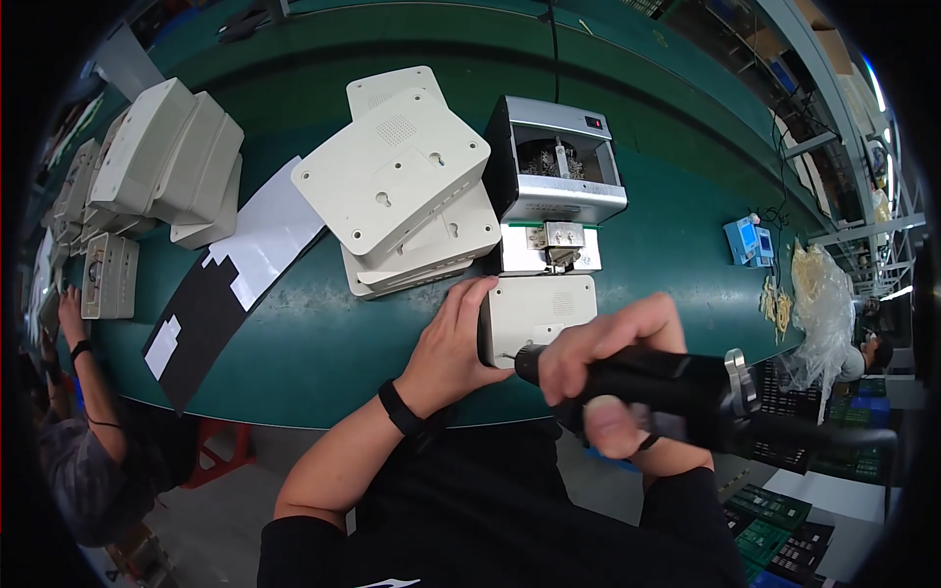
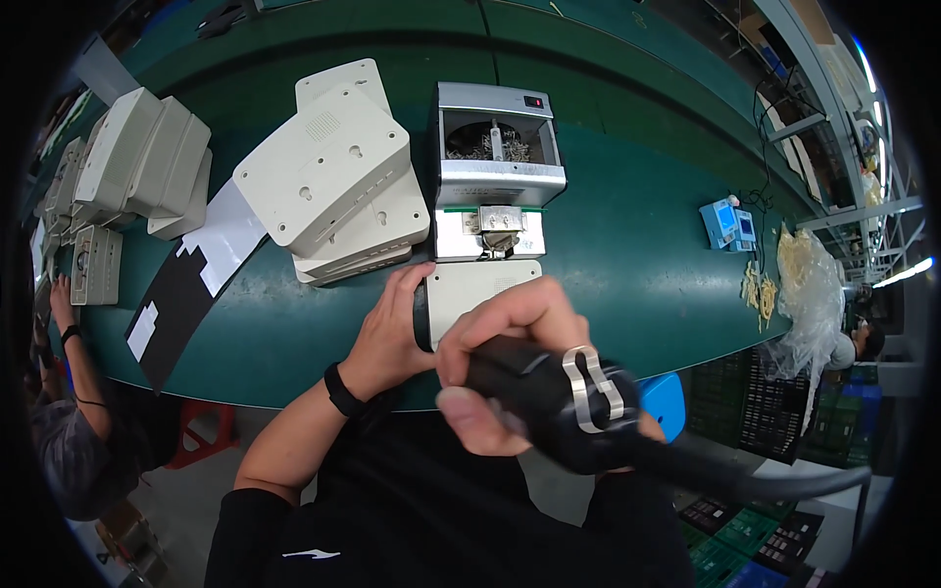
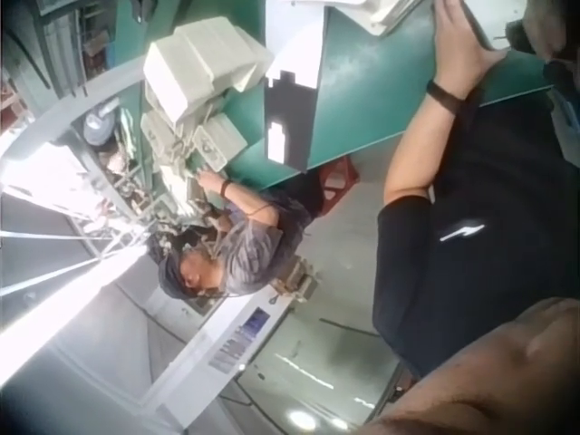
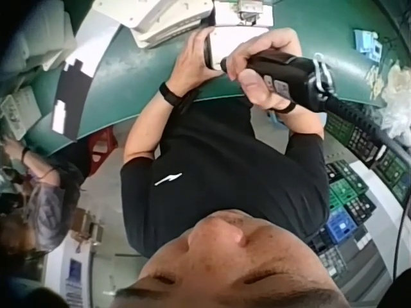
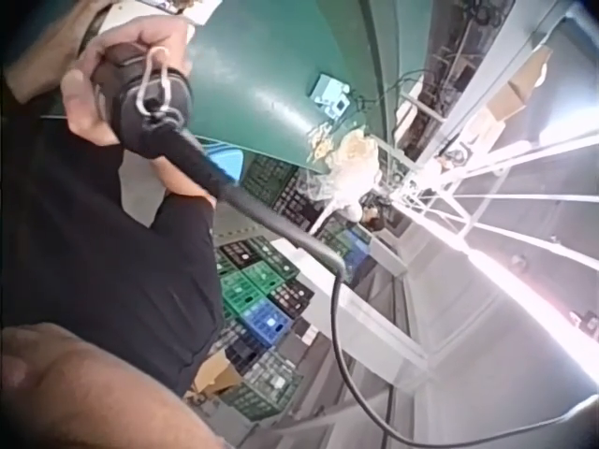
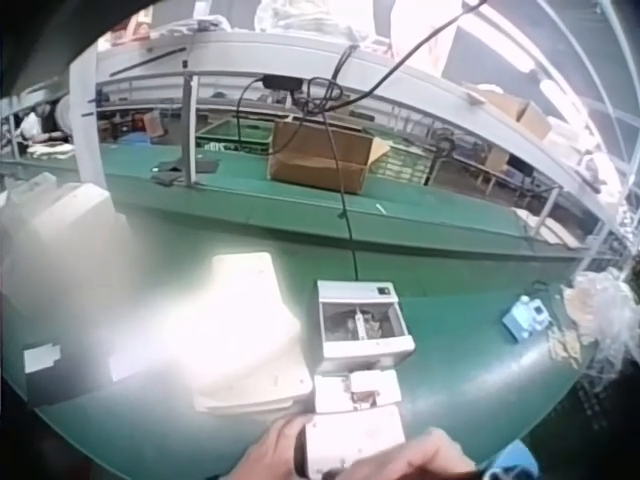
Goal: The person connects a wire to a circuit board inside a plastic housing, snaps a cover onto the housing, and drives screws into the back of the unit using a power screwdriver, repeating the process for a second unit.
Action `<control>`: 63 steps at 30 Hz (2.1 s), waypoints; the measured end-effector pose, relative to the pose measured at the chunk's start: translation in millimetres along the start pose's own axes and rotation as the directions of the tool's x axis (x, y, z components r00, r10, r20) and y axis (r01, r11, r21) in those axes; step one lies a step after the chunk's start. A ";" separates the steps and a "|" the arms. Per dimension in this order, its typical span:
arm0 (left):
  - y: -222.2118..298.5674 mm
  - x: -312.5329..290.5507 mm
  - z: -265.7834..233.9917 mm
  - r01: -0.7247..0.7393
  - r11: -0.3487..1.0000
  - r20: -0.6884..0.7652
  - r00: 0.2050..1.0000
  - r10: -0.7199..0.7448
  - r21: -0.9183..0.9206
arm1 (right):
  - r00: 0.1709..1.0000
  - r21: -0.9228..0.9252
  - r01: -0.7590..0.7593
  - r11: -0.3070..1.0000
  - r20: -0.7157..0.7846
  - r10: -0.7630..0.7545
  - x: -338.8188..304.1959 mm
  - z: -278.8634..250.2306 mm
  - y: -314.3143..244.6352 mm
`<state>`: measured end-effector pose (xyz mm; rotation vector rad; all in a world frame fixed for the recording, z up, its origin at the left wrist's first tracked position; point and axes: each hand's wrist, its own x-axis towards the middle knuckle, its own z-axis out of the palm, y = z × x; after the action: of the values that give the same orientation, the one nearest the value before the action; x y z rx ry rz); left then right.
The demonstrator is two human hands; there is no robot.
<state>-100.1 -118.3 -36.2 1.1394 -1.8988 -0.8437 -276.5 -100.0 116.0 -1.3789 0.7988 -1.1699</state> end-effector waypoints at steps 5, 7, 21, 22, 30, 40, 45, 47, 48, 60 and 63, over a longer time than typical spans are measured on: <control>-2.0 -1.7 -0.1 -0.011 1.000 -0.004 1.000 0.011 0.006 | 0.973 -0.253 0.072 0.965 0.232 -0.012 1.5 -7.4 27.6; -2.0 -1.8 0.2 0.002 1.000 0.007 1.000 -0.002 0.001 | 0.968 -0.253 0.077 0.964 0.251 -0.012 2.0 -7.9 31.0; -2.4 -6.2 -0.9 0.021 1.000 0.025 0.999 -0.022 0.015 | 0.928 0.049 0.357 0.933 -0.131 -0.349 34.8 -30.5 9.4; -1.5 -3.5 -0.2 0.021 1.000 0.031 0.999 -0.021 0.008 | 0.906 -0.015 0.388 0.922 -0.180 -0.384 44.9 -37.4 7.4; 2.5 -0.2 1.0 0.046 0.999 0.049 0.998 -0.046 0.009 | 0.917 -0.081 0.272 0.959 -0.280 -0.284 57.1 -50.6 5.9; -0.6 1.2 2.3 0.010 0.999 0.039 0.999 -0.012 0.050 | 0.901 -0.071 0.221 0.973 -0.368 -0.231 -25.5 -64.2 -13.3; 0.2 1.4 3.5 0.001 0.995 0.036 0.999 -0.005 0.099 | 0.894 -0.087 0.220 0.972 -0.381 -0.237 -27.9 -68.7 -4.3; 0.9 1.1 3.6 0.012 0.996 0.041 0.999 -0.016 0.092 | 0.902 -0.140 0.190 0.972 -0.365 -0.229 -28.6 -70.0 3.2; 1.0 0.9 3.9 0.013 0.996 0.041 0.999 -0.016 0.093 | 0.902 -0.138 0.190 0.972 -0.366 -0.229 -29.2 -70.6 10.1; 1.7 1.2 0.6 0.017 0.992 0.033 0.999 -0.021 0.127 | 0.907 -0.099 0.181 0.979 -0.368 -0.205 -29.0 -72.9 41.5; 2.2 3.1 0.6 -0.010 0.994 0.039 0.999 0.006 0.109 | 0.916 -0.127 0.187 0.974 -0.337 -0.219 -30.3 -74.3 42.9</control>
<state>-102.5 -120.2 -33.9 1.1876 -2.0007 -0.7710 -349.1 -101.7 61.1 -1.3721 0.9856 -1.5886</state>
